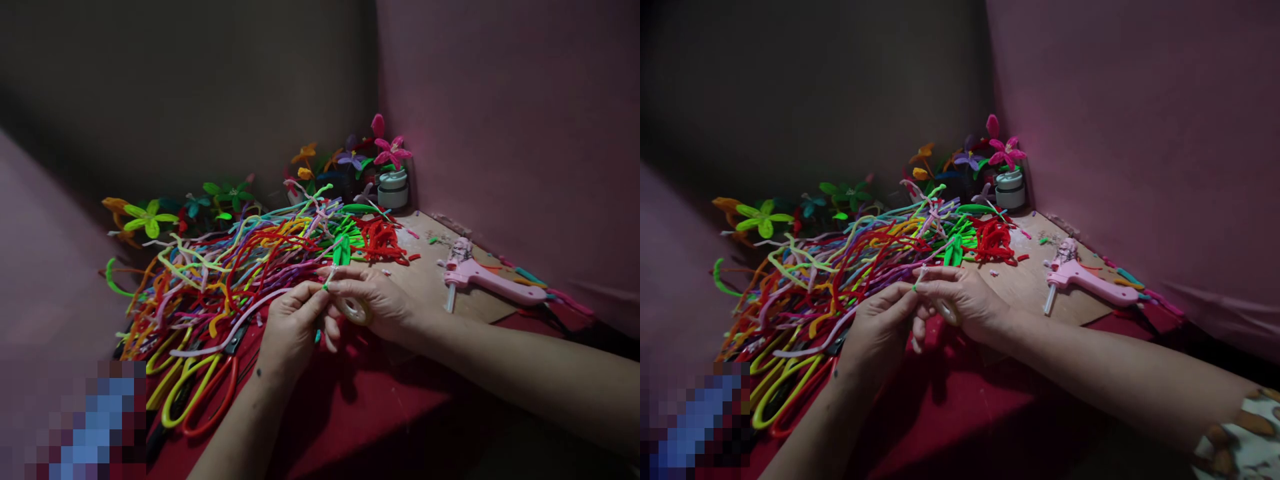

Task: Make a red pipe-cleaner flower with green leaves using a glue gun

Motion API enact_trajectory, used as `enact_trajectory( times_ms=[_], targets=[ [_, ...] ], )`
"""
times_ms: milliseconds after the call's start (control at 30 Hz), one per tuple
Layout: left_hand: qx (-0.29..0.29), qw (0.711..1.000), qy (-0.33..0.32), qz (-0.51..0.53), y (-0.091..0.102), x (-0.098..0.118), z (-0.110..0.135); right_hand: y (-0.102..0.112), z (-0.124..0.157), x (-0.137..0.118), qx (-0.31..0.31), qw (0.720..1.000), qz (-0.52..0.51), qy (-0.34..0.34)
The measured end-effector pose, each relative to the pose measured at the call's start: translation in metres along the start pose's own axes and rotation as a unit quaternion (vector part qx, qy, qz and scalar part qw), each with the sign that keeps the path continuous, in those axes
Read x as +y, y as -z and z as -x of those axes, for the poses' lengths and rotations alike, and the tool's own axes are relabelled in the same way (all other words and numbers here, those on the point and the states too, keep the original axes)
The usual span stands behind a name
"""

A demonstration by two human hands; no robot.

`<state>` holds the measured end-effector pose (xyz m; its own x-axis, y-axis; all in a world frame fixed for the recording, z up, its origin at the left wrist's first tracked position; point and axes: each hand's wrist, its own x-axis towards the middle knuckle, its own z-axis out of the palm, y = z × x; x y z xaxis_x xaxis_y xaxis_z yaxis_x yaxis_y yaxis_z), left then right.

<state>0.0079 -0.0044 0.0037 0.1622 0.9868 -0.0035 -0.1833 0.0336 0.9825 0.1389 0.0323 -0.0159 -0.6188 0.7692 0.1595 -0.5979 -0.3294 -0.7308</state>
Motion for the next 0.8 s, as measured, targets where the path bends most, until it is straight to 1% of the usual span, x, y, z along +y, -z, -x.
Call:
enact_trajectory(
  times_ms=[67, 167, 233, 300, 367, 433, 500, 533, 567, 600, 700, 800],
  targets=[
    [-0.023, 0.998, 0.029, 0.042, 0.0005, 0.0003, 0.0002, 0.0016, 0.0001, -0.0019, 0.022, 1.0, -0.006, -0.019],
    [-0.069, 0.991, 0.075, 0.081, 0.0035, 0.0011, 0.0001, 0.0029, -0.0005, -0.0035, 0.038, 0.998, -0.009, -0.047],
    [-0.09, 0.989, 0.094, 0.075, 0.0061, 0.0014, -0.0001, 0.0031, -0.001, -0.0037, 0.042, 0.998, -0.003, -0.049],
    [-0.097, 0.99, 0.097, 0.035, 0.0073, 0.0014, 0.0001, 0.0029, -0.0014, -0.0035, 0.044, 0.998, 0.01, -0.038],
    [-0.062, 0.995, 0.068, -0.032, 0.0058, 0.0004, 0.0008, 0.0027, -0.002, -0.0025, 0.056, 0.998, 0.022, -0.019],
    [0.013, 0.993, 0.005, -0.118, 0.0026, -0.0017, 0.0019, 0.0029, -0.0029, -0.0005, 0.081, 0.996, 0.037, 0.004],
    [0.087, 0.974, -0.068, -0.199, -0.0004, -0.0046, 0.003, 0.0035, -0.0038, 0.0023, 0.104, 0.993, 0.049, 0.026],
    [0.106, 0.965, -0.088, -0.221, -0.0014, -0.0057, 0.0034, 0.0037, -0.0042, 0.0037, 0.101, 0.993, 0.054, 0.03],
    [0.113, 0.963, -0.093, -0.225, -0.0018, -0.0065, 0.0037, 0.0037, -0.0042, 0.0047, 0.09, 0.994, 0.053, 0.028],
    [0.111, 0.968, -0.086, -0.21, -0.0019, -0.0066, 0.0039, 0.0033, -0.0041, 0.0052, 0.077, 0.996, 0.049, 0.026],
    [0.077, 0.99, -0.039, -0.113, -0.0005, -0.004, 0.0045, 0.0003, -0.0023, 0.0041, 0.047, 0.998, 0.044, 0.02],
    [0.048, 0.997, -0.017, -0.059, 0.0012, -0.0006, 0.0048, -0.0033, -0.0003, 0.002, 0.046, 0.997, 0.055, 0.024]
  ],
)
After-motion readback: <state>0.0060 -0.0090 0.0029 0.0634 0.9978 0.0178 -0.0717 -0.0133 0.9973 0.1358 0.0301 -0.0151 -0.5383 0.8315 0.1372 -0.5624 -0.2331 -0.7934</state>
